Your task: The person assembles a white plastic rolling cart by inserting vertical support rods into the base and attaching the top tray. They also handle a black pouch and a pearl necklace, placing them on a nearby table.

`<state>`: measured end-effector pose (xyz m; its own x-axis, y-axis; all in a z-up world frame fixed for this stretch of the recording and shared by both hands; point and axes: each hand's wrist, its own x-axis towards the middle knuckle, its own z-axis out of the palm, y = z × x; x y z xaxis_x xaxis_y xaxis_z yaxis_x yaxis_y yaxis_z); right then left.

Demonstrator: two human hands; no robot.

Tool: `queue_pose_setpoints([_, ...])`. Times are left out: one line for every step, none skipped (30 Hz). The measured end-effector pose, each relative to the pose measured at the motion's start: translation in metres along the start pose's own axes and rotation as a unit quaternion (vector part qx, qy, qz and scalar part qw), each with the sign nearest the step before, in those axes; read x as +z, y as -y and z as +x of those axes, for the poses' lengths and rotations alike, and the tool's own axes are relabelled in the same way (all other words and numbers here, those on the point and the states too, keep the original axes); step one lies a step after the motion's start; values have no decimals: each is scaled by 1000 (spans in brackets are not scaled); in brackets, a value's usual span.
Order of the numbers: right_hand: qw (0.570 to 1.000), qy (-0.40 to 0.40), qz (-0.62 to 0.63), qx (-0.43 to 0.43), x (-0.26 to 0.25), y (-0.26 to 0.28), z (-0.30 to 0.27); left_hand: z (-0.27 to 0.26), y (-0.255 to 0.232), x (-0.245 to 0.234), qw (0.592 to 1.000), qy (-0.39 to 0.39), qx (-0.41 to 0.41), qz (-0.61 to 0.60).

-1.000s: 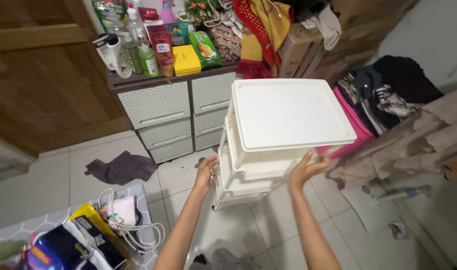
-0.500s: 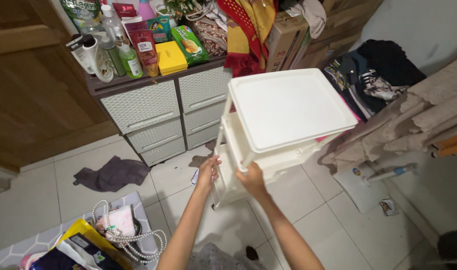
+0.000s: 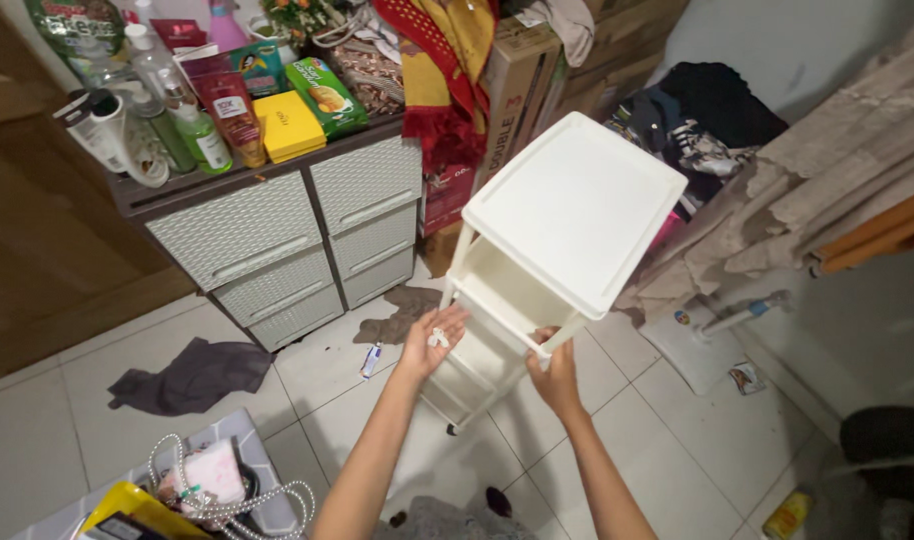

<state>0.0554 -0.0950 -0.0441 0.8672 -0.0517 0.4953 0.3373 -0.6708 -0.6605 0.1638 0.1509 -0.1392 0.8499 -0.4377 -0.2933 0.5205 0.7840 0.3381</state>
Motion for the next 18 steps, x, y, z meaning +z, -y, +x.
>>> queue_pose_setpoints([1000, 0, -13, -24, 2, 3, -4, 3, 2, 2, 1000, 6, 8, 9])
queue_pose_setpoints([998, 1, -27, -49, 2, 5, -5, 6, 3, 5, 1000, 12, 17, 18])
queue_pose_setpoints([999, 5, -15, -42, 3, 6, -6, 7, 3, 7, 994, -31, 42, 95])
queue_pose_setpoints([999, 10, -1, -37, 3, 8, -8, 8, 2, 10, 980, -73, 69, 170])
queue_pose_setpoints([999, 14, 12, -31, 3, 8, -9, 8, 1, 14, 958, -114, 95, 245])
queue_pose_setpoints([1000, 7, 10, -15, 5, 9, -10, 9, 0, 18, 941, -117, 116, 296])
queue_pose_setpoints([1000, 1, 8, 2, 8, 9, -13, 12, -3, 22, 921, -120, 137, 346])
queue_pose_setpoints([1000, -6, 7, 18, 12, 8, -15, 14, -6, 26, 897, -123, 158, 394])
queue_pose_setpoints([996, -84, -36, -23, 18, 8, -19, 15, -8, 28, 880, -126, 173, 424])
queue_pose_setpoints([982, -160, -78, -65, 25, 9, -25, 17, -8, 30, 863, -130, 187, 451])
queue_pose_setpoints([959, -234, -120, -106, 31, 11, -32, 19, -8, 30, 844, -134, 201, 479])
queue_pose_setpoints([948, -250, -141, -140, 37, 14, -38, 21, -8, 30, 851, -138, 192, 469])
queue_pose_setpoints([934, -266, -161, -174, 43, 17, -44, 23, -8, 28, 858, -142, 183, 459])
queue_pose_setpoints([919, -281, -181, -209, 49, 22, -45, 25, -8, 26, 865, -146, 175, 448])
queue_pose_setpoints([954, -174, -167, -178, 54, 26, -42, 27, -9, 24, 861, -138, 186, 452])
queue_pose_setpoints([976, -62, -152, -142, 59, 32, -37, 27, -7, 21, 859, -130, 194, 456])
queue_pose_setpoints([984, 50, -135, -105, 63, 39, -30, 28, -5, 19, 856, -122, 203, 461])
queue_pose_setpoints([983, 15, -99, -155, 70, 46, -16, 27, -4, 18, 823, -124, 250, 494])
